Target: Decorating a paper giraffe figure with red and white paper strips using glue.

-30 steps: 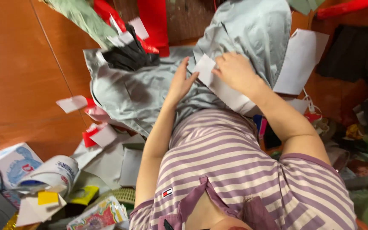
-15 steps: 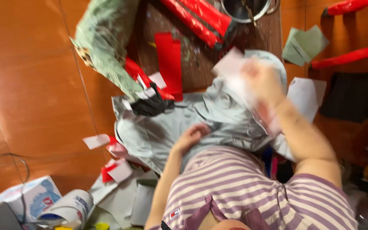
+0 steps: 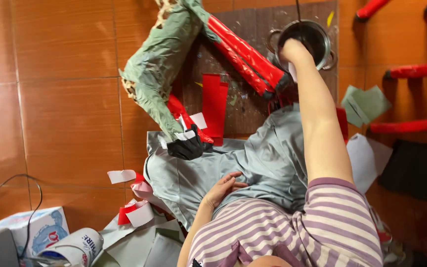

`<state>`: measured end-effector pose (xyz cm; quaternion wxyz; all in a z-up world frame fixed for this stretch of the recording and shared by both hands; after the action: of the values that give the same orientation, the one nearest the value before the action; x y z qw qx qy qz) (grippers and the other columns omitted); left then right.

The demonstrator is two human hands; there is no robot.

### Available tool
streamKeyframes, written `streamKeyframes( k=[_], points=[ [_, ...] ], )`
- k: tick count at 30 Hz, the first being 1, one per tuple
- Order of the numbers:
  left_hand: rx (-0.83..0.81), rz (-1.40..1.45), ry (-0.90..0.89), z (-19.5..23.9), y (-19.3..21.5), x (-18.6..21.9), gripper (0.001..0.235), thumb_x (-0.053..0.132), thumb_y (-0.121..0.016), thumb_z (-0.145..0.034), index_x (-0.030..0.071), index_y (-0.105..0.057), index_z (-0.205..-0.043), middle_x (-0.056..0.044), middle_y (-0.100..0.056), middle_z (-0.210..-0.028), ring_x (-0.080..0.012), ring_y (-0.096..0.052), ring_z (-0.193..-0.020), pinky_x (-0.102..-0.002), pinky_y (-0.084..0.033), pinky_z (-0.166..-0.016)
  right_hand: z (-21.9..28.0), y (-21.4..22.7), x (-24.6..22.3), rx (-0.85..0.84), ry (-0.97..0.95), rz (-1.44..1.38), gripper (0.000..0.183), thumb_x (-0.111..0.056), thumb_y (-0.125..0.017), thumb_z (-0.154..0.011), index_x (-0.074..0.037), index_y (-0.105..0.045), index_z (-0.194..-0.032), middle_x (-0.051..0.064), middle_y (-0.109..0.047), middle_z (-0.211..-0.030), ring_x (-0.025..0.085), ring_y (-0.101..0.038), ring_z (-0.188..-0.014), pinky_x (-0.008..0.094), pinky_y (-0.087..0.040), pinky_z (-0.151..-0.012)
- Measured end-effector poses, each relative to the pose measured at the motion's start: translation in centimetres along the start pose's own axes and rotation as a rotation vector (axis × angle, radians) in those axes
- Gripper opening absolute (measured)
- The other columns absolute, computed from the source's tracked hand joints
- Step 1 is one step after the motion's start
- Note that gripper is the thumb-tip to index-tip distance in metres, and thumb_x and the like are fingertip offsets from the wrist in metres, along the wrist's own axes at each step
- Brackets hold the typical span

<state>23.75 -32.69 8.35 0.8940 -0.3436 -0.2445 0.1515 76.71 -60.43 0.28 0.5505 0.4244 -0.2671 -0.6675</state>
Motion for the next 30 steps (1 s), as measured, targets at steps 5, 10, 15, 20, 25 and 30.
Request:
streamKeyframes(
  k=[5, 10, 15, 20, 25, 30],
  points=[
    [-0.034, 0.043, 0.003, -0.8, 0.7, -0.3, 0.049, 0.028, -0.047, -0.109, 0.007, -0.040, -0.153, -0.023, -0.068, -0.129, -0.0234, -0.069, -0.114, -0.033, -0.055, -0.099, 1.2, 0.0, -0.1, -0.186, -0.053, -0.102, 0.030, -0.012, -0.067, -0.085, -0.001, -0.075, -0.112, 0.022, -0.073, -0.113, 0.040, -0.069, -0.104, 0.051, -0.052, -0.089],
    [-0.063, 0.020, -0.021, -1.7, 1.6, -1.1, 0.048, 0.029, -0.047, -0.110, 0.006, -0.041, -0.152, -0.023, -0.070, -0.127, -0.0235, -0.068, -0.112, -0.032, -0.053, -0.098, 1.3, -0.6, 3.9, -0.192, -0.104, -0.357, 0.029, -0.011, -0.064, -0.088, -0.003, -0.076, -0.113, 0.014, -0.074, -0.109, 0.032, -0.069, -0.099, 0.051, -0.050, -0.088],
    [-0.064, 0.010, -0.103, -2.4, 2.5, -1.8, 0.047, 0.030, -0.050, -0.109, 0.004, -0.046, -0.148, -0.023, -0.071, -0.125, -0.0235, -0.070, -0.115, -0.032, -0.054, -0.101, 7.6, 5.7, 4.1, -0.317, -0.040, -0.976, 0.041, 0.000, -0.056, -0.093, -0.008, -0.069, -0.131, 0.005, -0.072, -0.114, 0.020, -0.068, -0.099, 0.039, -0.055, -0.086],
    [0.093, 0.092, -0.277, -2.9, 5.0, -0.6, 0.040, 0.025, -0.056, -0.104, 0.008, -0.054, -0.140, -0.013, -0.072, -0.119, -0.0224, -0.071, -0.104, -0.035, -0.058, -0.087, 18.7, 12.0, -3.7, -0.247, 0.209, -0.899, 0.042, 0.000, -0.059, -0.100, -0.005, -0.061, -0.141, 0.003, -0.070, -0.123, 0.014, -0.065, -0.108, 0.031, -0.051, -0.094],
    [0.365, 0.164, -0.620, -0.6, 8.7, 1.7, 0.022, 0.013, -0.063, -0.103, 0.001, -0.065, -0.122, -0.011, -0.074, -0.107, -0.0205, -0.073, -0.097, -0.031, -0.059, -0.084, 29.3, 7.4, -17.2, -0.075, 0.561, -0.784, 0.039, 0.001, -0.053, -0.114, 0.002, -0.061, -0.152, 0.010, -0.068, -0.137, 0.017, -0.062, -0.120, 0.030, -0.047, -0.108],
    [0.605, 0.075, -0.951, 5.3, 7.1, 5.9, 0.011, 0.006, -0.069, -0.103, 0.000, -0.065, -0.110, -0.005, -0.069, -0.099, -0.0122, -0.065, -0.092, -0.027, -0.055, -0.087, 38.2, -2.0, -27.1, 0.556, 0.973, -0.405, 0.051, 0.010, -0.051, -0.099, 0.001, -0.056, -0.149, 0.020, -0.047, -0.160, 0.035, -0.038, -0.155, 0.053, -0.021, -0.132]
  ],
)
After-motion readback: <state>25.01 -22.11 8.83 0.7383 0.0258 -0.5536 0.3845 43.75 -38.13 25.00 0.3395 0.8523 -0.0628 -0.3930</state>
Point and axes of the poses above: each hand's wrist, its own z-axis away from the middle knuckle, its own y-axis out of the back of the hand, x = y × z, the point moved 5 cm from there along -z, towards the middle knuckle
